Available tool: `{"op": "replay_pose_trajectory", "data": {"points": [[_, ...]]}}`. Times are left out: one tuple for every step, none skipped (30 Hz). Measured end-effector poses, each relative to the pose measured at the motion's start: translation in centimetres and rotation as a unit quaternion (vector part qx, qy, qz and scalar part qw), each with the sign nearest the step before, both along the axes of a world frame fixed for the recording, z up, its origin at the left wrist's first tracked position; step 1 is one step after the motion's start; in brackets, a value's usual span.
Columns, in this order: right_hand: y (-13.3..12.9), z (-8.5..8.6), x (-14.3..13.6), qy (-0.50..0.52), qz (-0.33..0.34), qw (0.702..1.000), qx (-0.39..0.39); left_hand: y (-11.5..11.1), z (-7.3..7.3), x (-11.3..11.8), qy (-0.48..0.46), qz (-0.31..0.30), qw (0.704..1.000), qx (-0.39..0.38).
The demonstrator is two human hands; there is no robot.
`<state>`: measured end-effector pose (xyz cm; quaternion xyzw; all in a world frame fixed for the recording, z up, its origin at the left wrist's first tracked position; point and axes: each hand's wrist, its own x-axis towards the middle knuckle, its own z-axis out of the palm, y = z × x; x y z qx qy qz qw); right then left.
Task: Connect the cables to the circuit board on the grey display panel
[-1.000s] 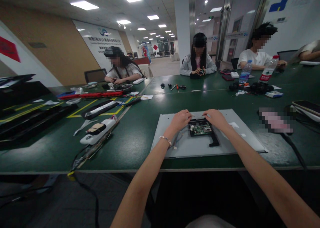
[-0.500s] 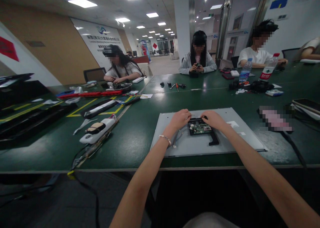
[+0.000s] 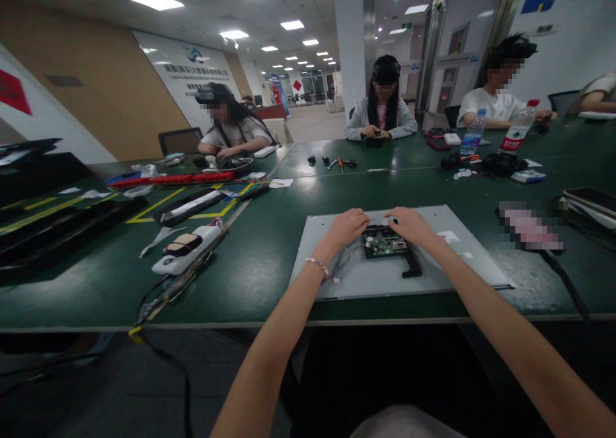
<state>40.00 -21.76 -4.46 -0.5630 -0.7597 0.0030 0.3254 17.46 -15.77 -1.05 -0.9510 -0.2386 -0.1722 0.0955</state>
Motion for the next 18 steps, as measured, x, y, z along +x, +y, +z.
{"op": "replay_pose_trajectory", "data": {"points": [[-0.1, 0.2, -0.1, 0.008, 0.004, 1.000, 0.005, -0.1, 0.0, 0.1, 0.003, -0.002, 1.000, 0.003], [-0.2, 0.4, -0.3, 0.016, 0.010, 1.000, 0.010, -0.1, 0.1, 0.1, 0.006, -0.006, 1.000, 0.006], [-0.3, 0.5, -0.5, 0.024, 0.018, 0.999, 0.015, -0.2, 0.1, 0.2, 0.009, -0.010, 1.000, 0.008], [-0.4, 0.7, -0.8, 0.032, 0.027, 0.999, 0.019, -0.3, 0.2, 0.4, 0.013, -0.015, 1.000, 0.008], [-0.5, 0.8, -1.0, 0.041, 0.036, 0.998, 0.023, -0.4, 0.3, 0.5, 0.016, -0.021, 1.000, 0.007], [-0.6, 0.9, -1.3, 0.047, 0.044, 0.998, 0.026, -0.6, 0.3, 0.6, 0.020, -0.026, 0.999, 0.005], [-0.7, 0.9, -1.6, 0.053, 0.050, 0.997, 0.027, -0.8, 0.4, 0.8, 0.024, -0.031, 0.999, 0.002], [-0.8, 1.0, -1.9, 0.057, 0.054, 0.997, 0.026, -0.9, 0.4, 0.9, 0.028, -0.036, 0.999, -0.001], [-0.8, 0.9, -2.1, 0.059, 0.056, 0.996, 0.025, -1.1, 0.5, 1.0, 0.033, -0.042, 0.999, -0.003], [-0.8, 0.9, -2.3, 0.060, 0.055, 0.996, 0.024, -1.2, 0.5, 1.1, 0.038, -0.046, 0.998, -0.005], [-0.8, 0.8, -2.4, 0.061, 0.053, 0.996, 0.023, -1.3, 0.6, 1.2, 0.042, -0.051, 0.998, -0.005], [-0.8, 0.8, -2.5, 0.063, 0.051, 0.996, 0.022, -1.4, 0.6, 1.2, 0.044, -0.054, 0.998, -0.005], [-0.8, 0.8, -2.5, 0.065, 0.048, 0.996, 0.022, -1.4, 0.6, 1.2, 0.044, -0.056, 0.997, -0.002], [-0.8, 0.7, -2.5, 0.066, 0.045, 0.997, 0.021, -1.4, 0.6, 1.2, 0.043, -0.058, 0.997, 0.001], [-0.8, 0.8, -2.5, 0.066, 0.042, 0.997, 0.021, -1.3, 0.6, 1.2, 0.041, -0.060, 0.997, 0.004], [-0.8, 0.8, -2.5, 0.065, 0.039, 0.997, 0.021, -1.3, 0.7, 1.1, 0.037, -0.061, 0.997, 0.005], [-0.9, 0.8, -2.5, 0.064, 0.036, 0.997, 0.020, -1.2, 0.7, 1.0, 0.033, -0.062, 0.997, 0.006], [-0.9, 0.9, -2.6, 0.063, 0.033, 0.997, 0.019, -1.1, 0.7, 1.0, 0.029, -0.064, 0.998, 0.005]]}}
